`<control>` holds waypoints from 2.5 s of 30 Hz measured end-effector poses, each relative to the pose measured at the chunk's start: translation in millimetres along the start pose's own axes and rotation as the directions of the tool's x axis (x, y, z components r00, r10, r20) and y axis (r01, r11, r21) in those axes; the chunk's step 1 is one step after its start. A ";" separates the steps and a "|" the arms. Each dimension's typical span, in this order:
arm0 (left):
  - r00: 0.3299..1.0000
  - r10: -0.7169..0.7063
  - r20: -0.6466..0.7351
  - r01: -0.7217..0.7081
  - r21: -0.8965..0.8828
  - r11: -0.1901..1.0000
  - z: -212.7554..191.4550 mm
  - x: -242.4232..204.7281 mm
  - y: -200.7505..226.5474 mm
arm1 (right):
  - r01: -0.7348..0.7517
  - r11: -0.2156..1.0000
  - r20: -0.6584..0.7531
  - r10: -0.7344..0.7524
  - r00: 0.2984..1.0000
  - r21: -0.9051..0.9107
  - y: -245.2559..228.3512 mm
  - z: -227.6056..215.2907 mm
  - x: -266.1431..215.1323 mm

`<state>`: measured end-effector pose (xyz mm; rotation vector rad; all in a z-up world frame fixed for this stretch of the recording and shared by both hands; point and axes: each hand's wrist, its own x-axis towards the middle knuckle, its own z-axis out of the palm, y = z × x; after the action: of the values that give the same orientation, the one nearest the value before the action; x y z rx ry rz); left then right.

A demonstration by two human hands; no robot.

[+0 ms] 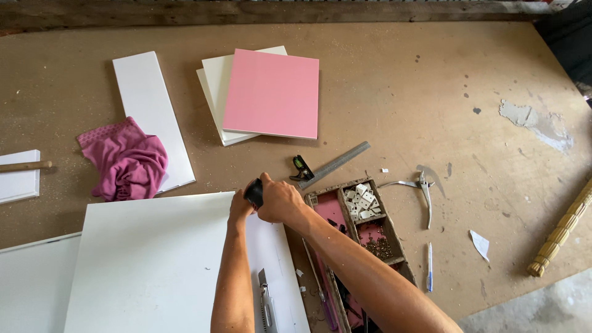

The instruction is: The person uses a power drill to drive screws into a white cabinet door, securing small black plastic fittings. They repeatedly pick up screws from a nearby box and insert them into the door while working at a cluttered workbench.

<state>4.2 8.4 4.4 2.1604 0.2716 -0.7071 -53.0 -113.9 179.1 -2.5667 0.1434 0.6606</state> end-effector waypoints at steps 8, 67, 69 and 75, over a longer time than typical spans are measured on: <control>1.000 0.007 -0.006 -0.007 0.038 0.999 10.1 13.0 -9.9 | 0.063 0.998 -0.033 -0.063 0.997 0.006 3.9 -10.0 2.0; 0.999 0.004 -0.033 0.000 0.109 0.994 12.0 7.1 -4.4 | 0.045 0.998 0.048 -0.043 0.998 -0.043 8.9 -21.3 1.6; 0.999 0.009 -0.035 -0.006 0.094 0.996 12.1 6.7 -4.0 | 0.049 0.998 0.062 -0.046 0.997 -0.047 9.1 -23.9 2.3; 0.998 0.048 -0.050 -0.048 -0.007 0.999 13.8 -5.1 -4.8 | 0.024 1.000 0.063 -0.023 0.998 -0.003 14.8 -24.9 6.3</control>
<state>-7.4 1.1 -2.8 2.1722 0.2474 -0.6244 -40.0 -138.7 188.8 -2.5442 0.0909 0.7331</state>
